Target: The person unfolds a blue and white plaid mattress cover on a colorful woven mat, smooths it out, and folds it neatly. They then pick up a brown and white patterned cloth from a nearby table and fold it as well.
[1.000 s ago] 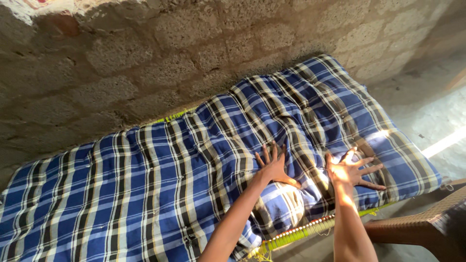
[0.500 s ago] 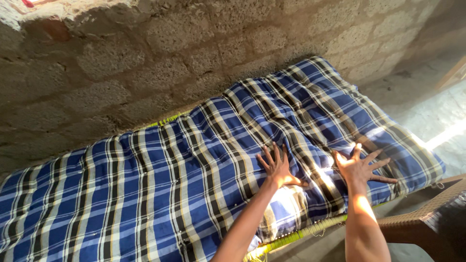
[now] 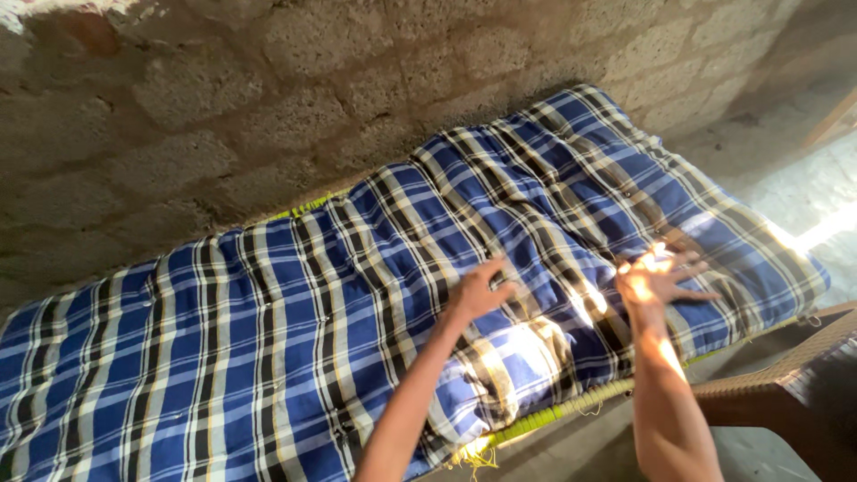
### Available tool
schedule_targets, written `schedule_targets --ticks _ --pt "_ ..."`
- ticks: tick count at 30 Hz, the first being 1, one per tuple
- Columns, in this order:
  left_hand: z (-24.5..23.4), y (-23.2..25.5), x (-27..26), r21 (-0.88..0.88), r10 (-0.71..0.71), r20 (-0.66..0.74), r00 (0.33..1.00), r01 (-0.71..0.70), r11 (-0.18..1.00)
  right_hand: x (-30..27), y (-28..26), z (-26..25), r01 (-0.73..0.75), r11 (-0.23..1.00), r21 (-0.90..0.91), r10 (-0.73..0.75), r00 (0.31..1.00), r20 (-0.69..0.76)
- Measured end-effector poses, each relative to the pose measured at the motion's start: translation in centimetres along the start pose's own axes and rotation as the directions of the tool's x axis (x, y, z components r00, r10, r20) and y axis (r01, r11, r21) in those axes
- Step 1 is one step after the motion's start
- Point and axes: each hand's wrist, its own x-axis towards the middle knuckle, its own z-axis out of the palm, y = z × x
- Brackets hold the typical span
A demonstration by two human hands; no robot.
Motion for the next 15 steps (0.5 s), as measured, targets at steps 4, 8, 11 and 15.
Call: schedule_targets --ticks 4,8,11,15 --pt "-3.7 -3.9 -2.5 0.407 0.08 -0.249 0.965 0.029 0.913 -3.7 -7.4 -1.6 0.213 0.977 -0.017 -0.214 0.974 -0.079" --pt "-2.4 -4.7 -7.7 0.392 0.01 -0.305 0.952 0.116 0.913 -10.8 -13.4 -5.5 0.564 0.787 0.249 -0.593 0.803 0.056" --pt "-0.9 -5.0 -11.5 0.499 0.105 -0.373 0.922 0.104 0.86 -15.6 -15.5 -7.6 0.685 0.685 0.247 -0.723 0.682 0.113" --pt "-1.0 -6.1 -13.0 0.528 0.108 -0.405 0.908 0.136 0.838 -19.6 -14.8 -7.1 0.821 0.509 0.259 -0.683 0.569 -0.458"
